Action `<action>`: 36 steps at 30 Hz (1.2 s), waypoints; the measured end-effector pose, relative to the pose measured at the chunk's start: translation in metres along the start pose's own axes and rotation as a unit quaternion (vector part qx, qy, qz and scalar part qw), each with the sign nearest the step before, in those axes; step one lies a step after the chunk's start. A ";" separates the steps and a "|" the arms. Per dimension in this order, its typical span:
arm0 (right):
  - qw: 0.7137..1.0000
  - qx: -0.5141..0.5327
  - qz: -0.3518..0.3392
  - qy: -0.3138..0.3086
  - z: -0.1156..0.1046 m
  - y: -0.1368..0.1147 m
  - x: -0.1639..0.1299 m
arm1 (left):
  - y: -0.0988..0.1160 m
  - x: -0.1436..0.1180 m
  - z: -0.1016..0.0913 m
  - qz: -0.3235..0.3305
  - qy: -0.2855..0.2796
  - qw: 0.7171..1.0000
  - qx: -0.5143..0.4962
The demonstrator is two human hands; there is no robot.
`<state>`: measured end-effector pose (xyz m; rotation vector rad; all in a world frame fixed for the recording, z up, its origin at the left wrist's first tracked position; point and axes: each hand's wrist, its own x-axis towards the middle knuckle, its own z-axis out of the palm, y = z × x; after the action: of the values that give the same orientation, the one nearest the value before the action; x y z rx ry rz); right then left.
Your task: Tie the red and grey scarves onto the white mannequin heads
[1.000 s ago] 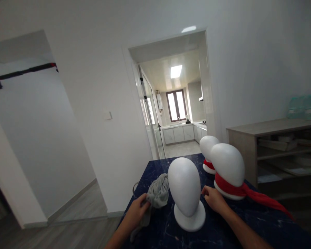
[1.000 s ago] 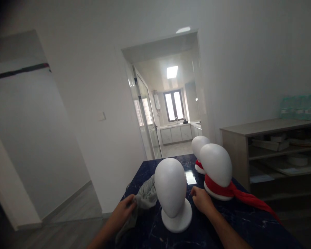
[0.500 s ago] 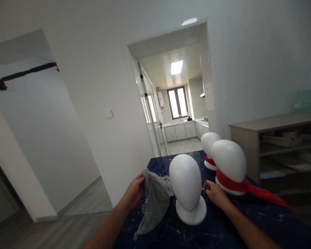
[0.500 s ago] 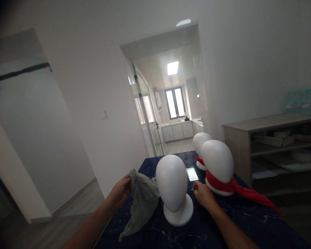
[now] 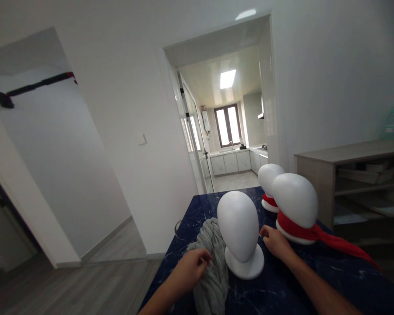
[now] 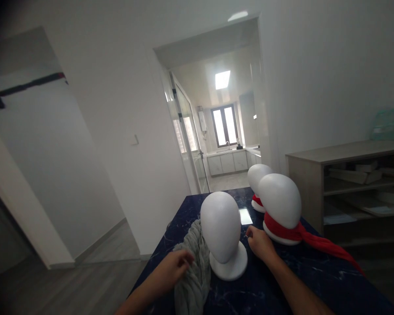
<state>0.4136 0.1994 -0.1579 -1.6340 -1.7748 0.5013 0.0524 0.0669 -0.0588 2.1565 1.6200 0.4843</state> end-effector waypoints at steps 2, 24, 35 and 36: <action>1.000 0.000 0.002 0.000 -0.001 -0.001 -0.001 | -0.004 0.027 -0.003 -0.072 0.055 0.993 0.074; 1.000 -0.021 0.004 -0.007 -0.003 -0.003 -0.004 | -0.020 -0.010 0.000 0.188 -0.128 0.970 0.085; 1.000 -0.015 0.003 -0.006 -0.005 -0.006 -0.006 | -0.012 -0.007 -0.014 0.202 -0.177 0.963 0.009; 1.000 -0.014 0.003 -0.006 -0.005 -0.006 -0.006 | -0.009 -0.005 -0.010 0.224 -0.186 0.956 0.039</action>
<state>0.4129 0.1925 -0.1519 -1.6596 -1.7938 0.4934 0.0387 0.0652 -0.0555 2.4960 0.9644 0.1209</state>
